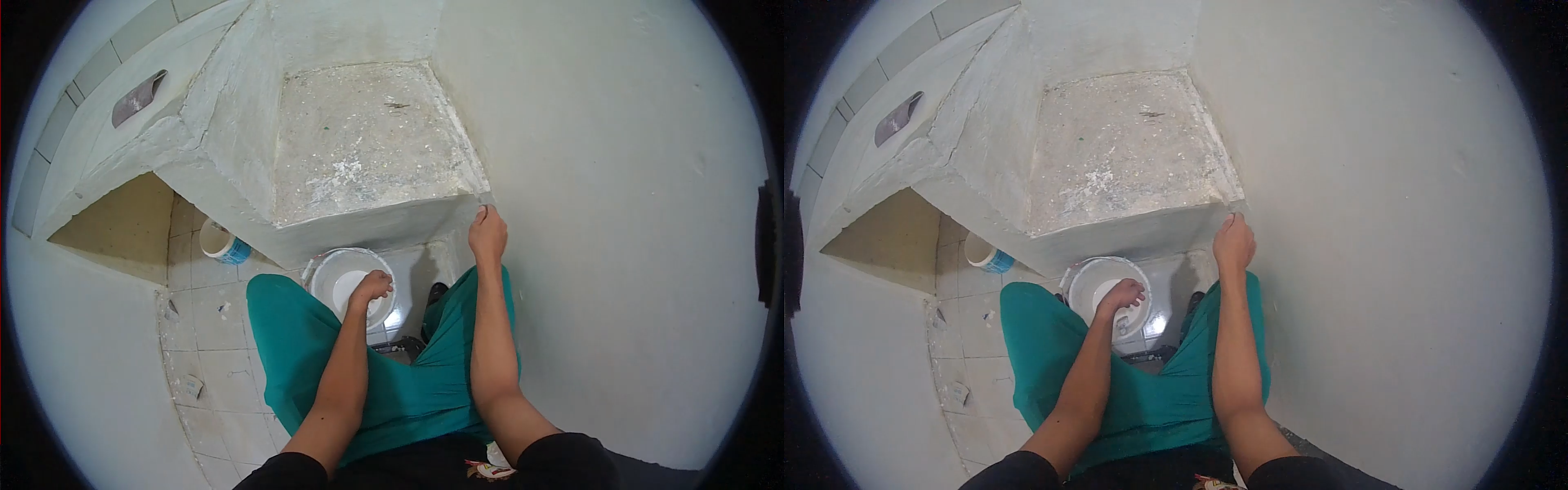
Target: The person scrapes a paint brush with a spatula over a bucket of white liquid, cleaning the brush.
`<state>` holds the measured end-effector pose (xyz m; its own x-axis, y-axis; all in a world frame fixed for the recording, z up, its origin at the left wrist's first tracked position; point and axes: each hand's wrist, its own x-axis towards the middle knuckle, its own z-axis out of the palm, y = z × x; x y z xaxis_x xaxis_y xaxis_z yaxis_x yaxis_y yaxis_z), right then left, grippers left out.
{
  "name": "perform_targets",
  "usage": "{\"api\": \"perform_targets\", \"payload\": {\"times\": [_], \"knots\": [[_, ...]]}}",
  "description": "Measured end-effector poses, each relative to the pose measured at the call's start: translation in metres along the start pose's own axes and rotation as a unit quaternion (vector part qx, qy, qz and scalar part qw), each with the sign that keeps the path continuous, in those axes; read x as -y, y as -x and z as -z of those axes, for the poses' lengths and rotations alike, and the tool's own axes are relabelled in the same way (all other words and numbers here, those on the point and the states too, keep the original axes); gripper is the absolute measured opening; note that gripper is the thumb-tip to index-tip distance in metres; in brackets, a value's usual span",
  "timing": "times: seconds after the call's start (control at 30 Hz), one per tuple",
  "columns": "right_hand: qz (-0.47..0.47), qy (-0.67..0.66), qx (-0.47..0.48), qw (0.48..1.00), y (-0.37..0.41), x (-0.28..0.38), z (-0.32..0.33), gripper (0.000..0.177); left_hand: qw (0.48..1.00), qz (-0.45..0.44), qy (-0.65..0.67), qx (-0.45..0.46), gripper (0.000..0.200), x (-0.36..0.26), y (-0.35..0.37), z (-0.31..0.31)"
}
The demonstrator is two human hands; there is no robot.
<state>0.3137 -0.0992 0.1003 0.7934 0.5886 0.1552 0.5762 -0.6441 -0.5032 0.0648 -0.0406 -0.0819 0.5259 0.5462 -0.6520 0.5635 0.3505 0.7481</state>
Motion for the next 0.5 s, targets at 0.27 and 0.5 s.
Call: {"api": "perform_targets", "payload": {"times": [0.27,0.5], "knots": [[-0.285,-0.608,0.299,0.678,-0.012,-0.058,-0.046,0.032,0.999,0.007,-0.021,0.031,0.038,0.007,-0.009,-0.006],[0.121,-0.118,-0.020,0.985,0.025,-0.019,-0.063,0.042,0.997,0.028,-0.046,0.048,0.044,0.009,-0.009,-0.007]]}}
